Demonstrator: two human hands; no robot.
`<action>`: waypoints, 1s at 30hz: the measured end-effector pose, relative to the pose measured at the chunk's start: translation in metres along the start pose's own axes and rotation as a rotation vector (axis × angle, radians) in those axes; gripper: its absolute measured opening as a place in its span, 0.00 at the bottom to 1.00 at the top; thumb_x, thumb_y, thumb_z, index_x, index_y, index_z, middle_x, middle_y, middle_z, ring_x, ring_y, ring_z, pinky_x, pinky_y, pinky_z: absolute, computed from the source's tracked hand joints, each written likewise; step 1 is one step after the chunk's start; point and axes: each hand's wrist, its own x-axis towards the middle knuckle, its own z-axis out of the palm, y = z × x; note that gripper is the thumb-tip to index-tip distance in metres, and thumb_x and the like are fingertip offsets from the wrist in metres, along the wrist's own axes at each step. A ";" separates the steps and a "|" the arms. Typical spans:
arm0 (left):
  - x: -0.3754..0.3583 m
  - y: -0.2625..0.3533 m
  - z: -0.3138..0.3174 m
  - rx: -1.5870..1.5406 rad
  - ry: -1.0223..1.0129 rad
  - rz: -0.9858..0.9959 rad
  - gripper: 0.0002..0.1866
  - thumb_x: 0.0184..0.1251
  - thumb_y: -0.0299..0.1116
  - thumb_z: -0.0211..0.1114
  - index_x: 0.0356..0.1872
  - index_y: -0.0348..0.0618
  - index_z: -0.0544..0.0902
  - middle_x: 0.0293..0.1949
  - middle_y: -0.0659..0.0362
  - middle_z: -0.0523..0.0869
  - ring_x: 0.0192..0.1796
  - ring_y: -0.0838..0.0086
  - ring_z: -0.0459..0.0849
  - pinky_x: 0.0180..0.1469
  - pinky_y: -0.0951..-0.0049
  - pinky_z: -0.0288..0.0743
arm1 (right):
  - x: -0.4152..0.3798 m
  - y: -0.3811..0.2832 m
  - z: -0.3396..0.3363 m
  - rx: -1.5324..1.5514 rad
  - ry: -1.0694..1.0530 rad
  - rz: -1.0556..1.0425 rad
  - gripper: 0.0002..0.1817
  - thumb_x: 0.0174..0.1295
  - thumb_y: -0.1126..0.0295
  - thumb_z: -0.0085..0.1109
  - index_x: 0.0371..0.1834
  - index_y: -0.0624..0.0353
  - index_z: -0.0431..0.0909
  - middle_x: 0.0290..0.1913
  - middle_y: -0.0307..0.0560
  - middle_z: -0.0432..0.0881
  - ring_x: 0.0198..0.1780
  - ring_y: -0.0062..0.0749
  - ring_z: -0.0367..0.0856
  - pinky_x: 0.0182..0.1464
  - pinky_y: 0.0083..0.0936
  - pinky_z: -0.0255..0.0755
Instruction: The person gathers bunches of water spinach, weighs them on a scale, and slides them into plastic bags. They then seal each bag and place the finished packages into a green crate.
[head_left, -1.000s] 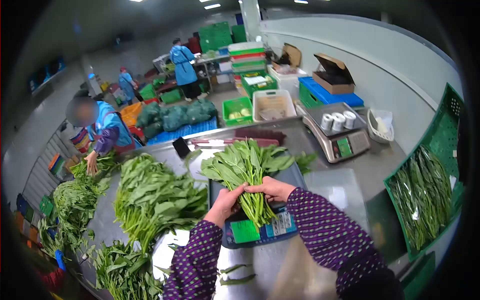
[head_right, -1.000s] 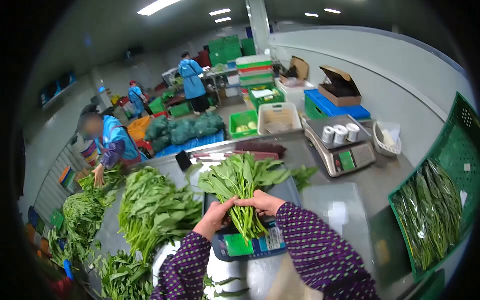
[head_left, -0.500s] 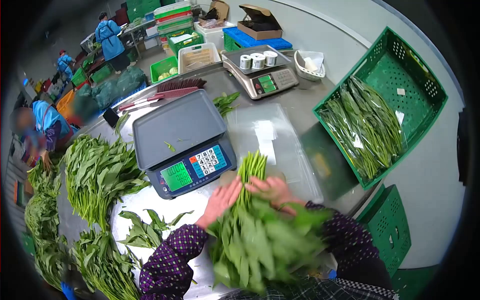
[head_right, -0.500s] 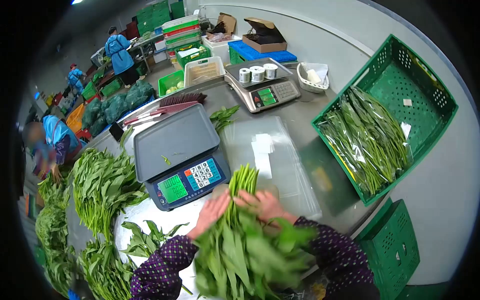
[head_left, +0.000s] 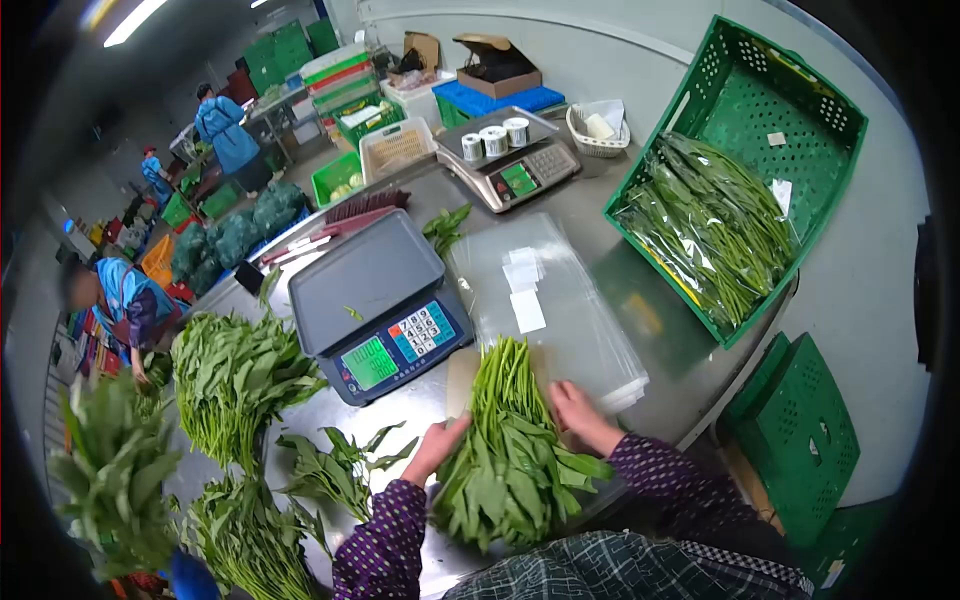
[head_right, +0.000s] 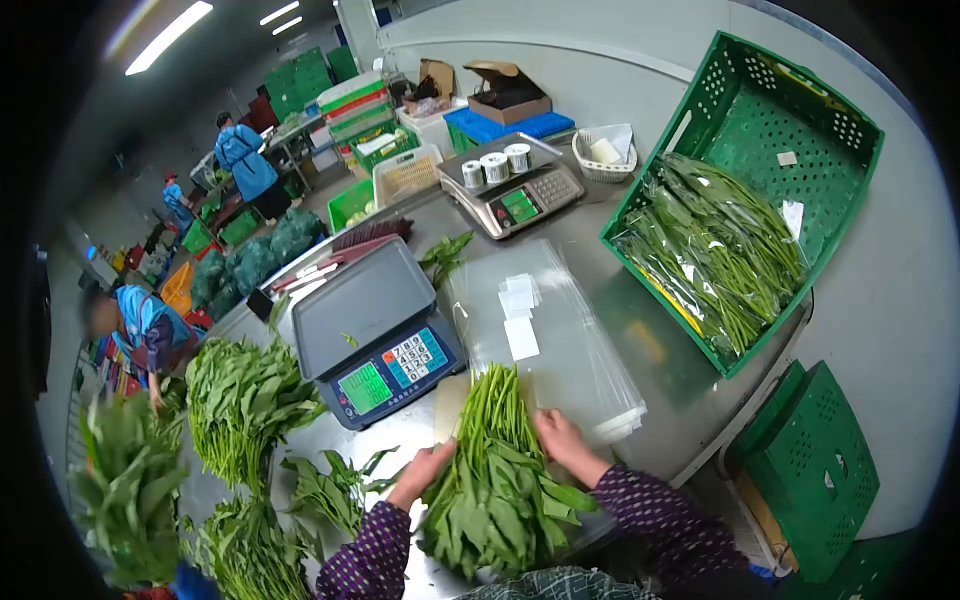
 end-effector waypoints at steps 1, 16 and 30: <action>-0.017 0.010 0.014 -0.043 -0.041 0.086 0.36 0.61 0.52 0.65 0.56 0.24 0.72 0.48 0.47 0.83 0.51 0.67 0.82 0.54 0.71 0.74 | -0.002 0.005 0.021 -0.080 0.136 -0.217 0.26 0.70 0.49 0.42 0.57 0.61 0.69 0.39 0.61 0.82 0.44 0.52 0.81 0.49 0.40 0.72; -0.051 -0.006 0.113 0.692 0.141 1.124 0.26 0.66 0.39 0.59 0.65 0.43 0.69 0.68 0.47 0.65 0.62 0.54 0.73 0.58 0.56 0.70 | -0.145 -0.059 -0.131 -0.523 0.114 -0.279 0.58 0.38 0.56 0.79 0.68 0.74 0.54 0.64 0.65 0.68 0.65 0.47 0.70 0.66 0.33 0.62; 0.019 0.018 0.132 1.165 0.085 1.274 0.27 0.54 0.43 0.67 0.50 0.32 0.78 0.58 0.45 0.76 0.60 0.56 0.75 0.60 0.61 0.69 | -0.232 0.032 -0.119 -0.582 0.172 0.004 0.58 0.36 0.45 0.75 0.70 0.59 0.55 0.60 0.63 0.72 0.59 0.55 0.74 0.59 0.38 0.69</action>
